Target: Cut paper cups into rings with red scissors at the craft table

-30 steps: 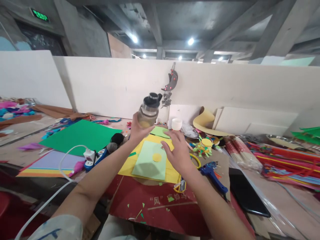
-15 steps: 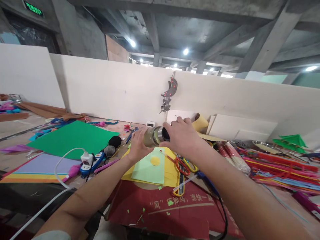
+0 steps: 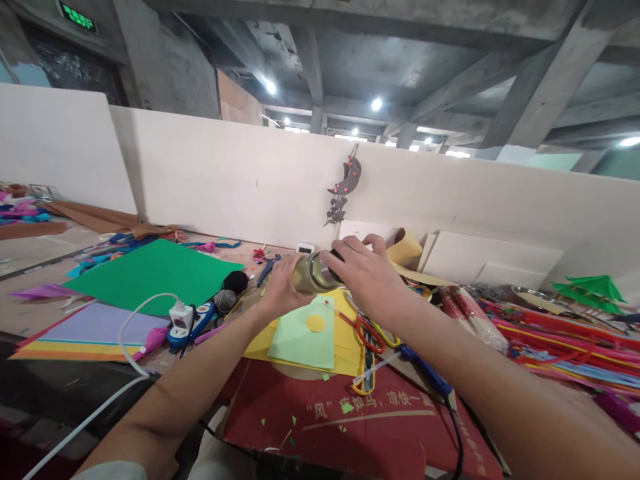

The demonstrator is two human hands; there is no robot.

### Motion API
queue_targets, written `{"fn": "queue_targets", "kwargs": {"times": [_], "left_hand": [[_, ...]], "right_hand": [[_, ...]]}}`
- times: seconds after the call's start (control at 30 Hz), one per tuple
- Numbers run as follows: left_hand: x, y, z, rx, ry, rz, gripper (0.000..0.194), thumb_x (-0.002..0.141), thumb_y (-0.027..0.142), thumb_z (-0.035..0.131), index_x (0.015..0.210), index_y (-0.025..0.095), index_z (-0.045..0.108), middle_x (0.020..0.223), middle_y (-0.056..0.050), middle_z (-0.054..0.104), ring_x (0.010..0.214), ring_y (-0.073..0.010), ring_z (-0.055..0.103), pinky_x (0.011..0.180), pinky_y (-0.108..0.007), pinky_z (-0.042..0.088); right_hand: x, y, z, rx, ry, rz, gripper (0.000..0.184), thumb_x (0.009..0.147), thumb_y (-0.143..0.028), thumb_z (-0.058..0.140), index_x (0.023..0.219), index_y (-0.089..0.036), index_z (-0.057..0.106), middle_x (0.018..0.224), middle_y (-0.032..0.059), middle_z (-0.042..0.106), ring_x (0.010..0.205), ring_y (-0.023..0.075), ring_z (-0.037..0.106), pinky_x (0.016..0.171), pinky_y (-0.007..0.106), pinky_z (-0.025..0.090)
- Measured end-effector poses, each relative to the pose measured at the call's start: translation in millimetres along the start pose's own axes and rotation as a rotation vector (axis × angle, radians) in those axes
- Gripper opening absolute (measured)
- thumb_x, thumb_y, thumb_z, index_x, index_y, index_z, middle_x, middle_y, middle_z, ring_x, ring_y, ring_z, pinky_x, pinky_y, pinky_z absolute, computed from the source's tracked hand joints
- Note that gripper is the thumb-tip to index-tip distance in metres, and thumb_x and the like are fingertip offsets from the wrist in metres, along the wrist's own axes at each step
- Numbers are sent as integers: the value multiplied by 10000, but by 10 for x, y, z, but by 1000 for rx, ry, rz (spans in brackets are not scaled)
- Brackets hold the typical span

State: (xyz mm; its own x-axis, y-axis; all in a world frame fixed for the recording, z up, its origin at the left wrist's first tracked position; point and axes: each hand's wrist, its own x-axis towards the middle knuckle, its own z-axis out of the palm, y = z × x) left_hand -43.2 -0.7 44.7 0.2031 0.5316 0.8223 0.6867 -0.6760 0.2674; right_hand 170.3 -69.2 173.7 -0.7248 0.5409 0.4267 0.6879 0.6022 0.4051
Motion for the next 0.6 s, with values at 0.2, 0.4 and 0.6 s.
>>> {"fn": "queue_targets", "kwargs": {"times": [0.2, 0.4, 0.6], "left_hand": [[-34, 46, 68, -38, -98, -23, 859, 629, 369, 828, 1373, 153, 455, 1367, -179, 617, 1284, -355, 572, 1086, -518, 427], [-72, 95, 59, 141, -87, 63, 779, 640, 230, 736, 1376, 122, 503, 1348, -188, 635, 1278, -347, 577, 1087, -497, 395], [-82, 62, 87, 155, -43, 51, 747, 675, 271, 747, 1367, 130, 502, 1350, -178, 638, 1276, -333, 579, 1099, -476, 378]], "right_hand": [[-17, 139, 18, 166, -38, 121, 759, 865, -526, 672, 1504, -208, 413, 1394, 159, 609, 1222, 353, 526, 979, 485, 397], [63, 154, -42, 89, -474, 334, 564, 952, -650, 439, 1046, -166, 714, 996, 158, 755, 1018, 354, 671, 906, 487, 421], [-16, -17, 58, 35, -286, 257, 347, 888, -441, 660, 1104, -170, 674, 1086, 136, 732, 1039, 326, 650, 939, 471, 397]]}}
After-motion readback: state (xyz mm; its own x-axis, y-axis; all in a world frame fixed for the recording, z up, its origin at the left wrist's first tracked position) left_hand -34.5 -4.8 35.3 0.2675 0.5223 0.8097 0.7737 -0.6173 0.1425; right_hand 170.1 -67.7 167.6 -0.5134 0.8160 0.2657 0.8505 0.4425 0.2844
